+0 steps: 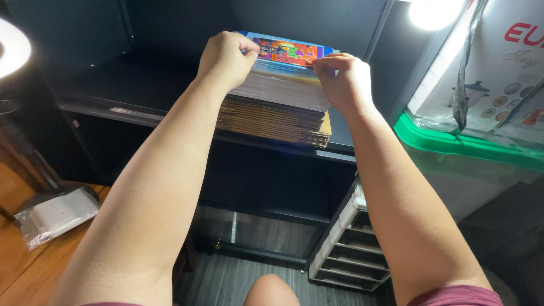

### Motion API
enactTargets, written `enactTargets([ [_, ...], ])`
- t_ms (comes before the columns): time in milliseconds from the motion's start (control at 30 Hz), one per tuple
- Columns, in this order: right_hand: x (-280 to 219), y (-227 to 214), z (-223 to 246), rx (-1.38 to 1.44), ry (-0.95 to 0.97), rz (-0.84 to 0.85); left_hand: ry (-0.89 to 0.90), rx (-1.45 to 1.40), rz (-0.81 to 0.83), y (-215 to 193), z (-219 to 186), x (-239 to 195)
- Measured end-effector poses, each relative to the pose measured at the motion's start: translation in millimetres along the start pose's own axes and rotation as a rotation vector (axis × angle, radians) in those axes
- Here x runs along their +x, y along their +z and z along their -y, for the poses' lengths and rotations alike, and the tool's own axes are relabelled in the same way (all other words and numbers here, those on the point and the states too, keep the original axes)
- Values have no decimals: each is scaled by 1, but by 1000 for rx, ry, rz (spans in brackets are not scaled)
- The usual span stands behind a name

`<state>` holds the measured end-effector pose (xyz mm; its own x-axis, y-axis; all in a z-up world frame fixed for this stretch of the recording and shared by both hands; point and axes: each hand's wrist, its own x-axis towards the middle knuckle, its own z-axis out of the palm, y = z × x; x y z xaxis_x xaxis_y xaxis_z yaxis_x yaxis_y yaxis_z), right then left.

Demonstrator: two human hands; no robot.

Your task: The person repeatedly picks up small rectangular packages from a wooden bench and places them on top of a stack on a black shelf. The person handles the packages one at a time, turning them over before stacking.

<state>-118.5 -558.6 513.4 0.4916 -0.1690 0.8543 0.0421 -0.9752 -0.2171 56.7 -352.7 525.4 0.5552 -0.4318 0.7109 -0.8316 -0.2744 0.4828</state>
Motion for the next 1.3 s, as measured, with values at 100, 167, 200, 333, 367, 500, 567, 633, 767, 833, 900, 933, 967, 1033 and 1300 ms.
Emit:
enactTargets([
  [100,-1,3,-8,-48,-132,-93,102,-34,-89,-6,-1,-11],
  [167,-5,0,-4,-63,-166,-158,153,-50,-165,-10,6,-19],
  [200,-6,0,-2,-80,-201,-226,209,-67,-241,-13,11,-24],
  [333,-27,-11,42,6,-276,-347,326,-11,-391,-31,22,-74],
  [367,-33,-11,53,37,-349,-396,340,9,-421,-37,21,-92],
  [500,-61,0,96,173,-478,-442,277,21,-431,-57,24,-173],
  [567,-75,23,107,301,-456,-410,247,71,-472,-59,43,-209],
  [633,-92,49,121,434,-433,-367,209,126,-515,-64,64,-248],
  [767,-133,106,144,567,-347,-212,10,171,-482,-73,122,-333],
  [833,-154,136,150,613,-311,-142,-82,214,-474,-72,161,-375],
  [900,-182,165,157,652,-224,-50,-245,295,-455,-68,200,-425],
  [933,-195,178,159,667,-214,-28,-269,306,-448,-65,215,-443],
  [967,-208,192,161,705,-160,33,-359,333,-432,-63,229,-462],
  [1033,-230,216,165,750,-106,110,-465,366,-419,-56,245,-489],
  [1300,-319,301,177,723,-14,475,-598,399,-383,-47,254,-531],
])
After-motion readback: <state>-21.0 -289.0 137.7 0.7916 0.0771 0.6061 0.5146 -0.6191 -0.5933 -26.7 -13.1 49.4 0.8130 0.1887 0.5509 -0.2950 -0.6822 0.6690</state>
